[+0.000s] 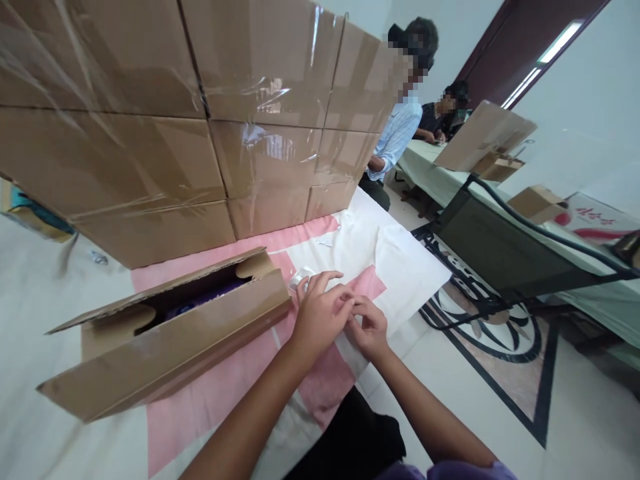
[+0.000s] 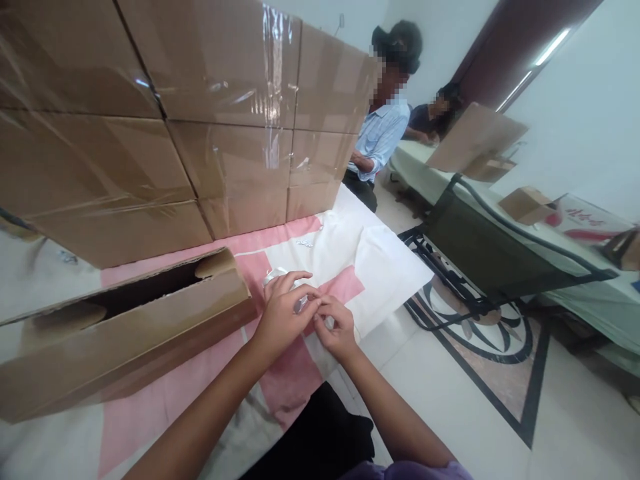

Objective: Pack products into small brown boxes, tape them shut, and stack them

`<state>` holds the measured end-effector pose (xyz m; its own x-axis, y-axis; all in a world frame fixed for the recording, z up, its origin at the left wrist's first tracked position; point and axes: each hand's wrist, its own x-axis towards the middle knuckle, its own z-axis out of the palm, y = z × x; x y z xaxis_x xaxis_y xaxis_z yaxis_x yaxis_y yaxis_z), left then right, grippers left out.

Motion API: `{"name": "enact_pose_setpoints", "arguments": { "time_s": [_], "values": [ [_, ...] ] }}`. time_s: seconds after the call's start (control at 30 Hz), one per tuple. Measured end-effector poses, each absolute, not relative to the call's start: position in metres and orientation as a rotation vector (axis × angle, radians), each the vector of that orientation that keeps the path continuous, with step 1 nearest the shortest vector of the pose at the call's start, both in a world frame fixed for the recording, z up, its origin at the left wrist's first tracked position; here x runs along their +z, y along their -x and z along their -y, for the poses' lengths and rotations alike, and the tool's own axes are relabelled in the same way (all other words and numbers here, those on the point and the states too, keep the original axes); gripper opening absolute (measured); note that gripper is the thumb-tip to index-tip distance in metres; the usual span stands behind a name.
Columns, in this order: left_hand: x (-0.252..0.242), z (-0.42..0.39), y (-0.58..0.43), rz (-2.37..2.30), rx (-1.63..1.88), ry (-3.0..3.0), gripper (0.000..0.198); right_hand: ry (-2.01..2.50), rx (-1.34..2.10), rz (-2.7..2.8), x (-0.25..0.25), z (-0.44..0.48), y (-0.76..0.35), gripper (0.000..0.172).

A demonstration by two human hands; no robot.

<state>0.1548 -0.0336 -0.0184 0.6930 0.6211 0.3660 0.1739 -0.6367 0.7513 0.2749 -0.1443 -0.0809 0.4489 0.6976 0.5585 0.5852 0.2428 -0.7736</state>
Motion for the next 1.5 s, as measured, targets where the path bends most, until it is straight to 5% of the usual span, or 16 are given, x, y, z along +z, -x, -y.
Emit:
{"name": "enact_pose_setpoints", "arguments": {
  "time_s": [0.23, 0.37, 0.63, 0.87, 1.17, 1.5],
  "values": [
    [0.008, 0.036, -0.134, -0.153, 1.144, -2.455, 0.019, 1.33, 0.14, 1.03, -0.066, 0.133, -0.269, 0.007],
    [0.048, 0.033, -0.104, -0.14, 1.273, -2.341, 0.021, 1.305, 0.318, 0.865, -0.05, 0.111, -0.269, 0.033],
    [0.099, 0.0, -0.048, -1.345, 1.305, -1.809, 0.014, 1.114, 0.378, 1.675, -0.004, 0.02, -0.247, 0.085],
    [0.096, -0.042, -0.021, -1.624, 1.203, -1.715, 0.021, 0.836, 0.458, 1.842, 0.0, -0.027, -0.233, 0.042],
    [0.084, -0.068, 0.01, -1.305, 0.723, -1.774, 0.025, 0.907, 0.218, 1.73, -0.023, -0.01, -0.227, 0.04],
    [0.09, -0.064, 0.0, -1.217, 0.675, -1.782, 0.019, 0.944, 0.058, 1.745, -0.028, -0.012, -0.224, 0.04]
  ]
}}
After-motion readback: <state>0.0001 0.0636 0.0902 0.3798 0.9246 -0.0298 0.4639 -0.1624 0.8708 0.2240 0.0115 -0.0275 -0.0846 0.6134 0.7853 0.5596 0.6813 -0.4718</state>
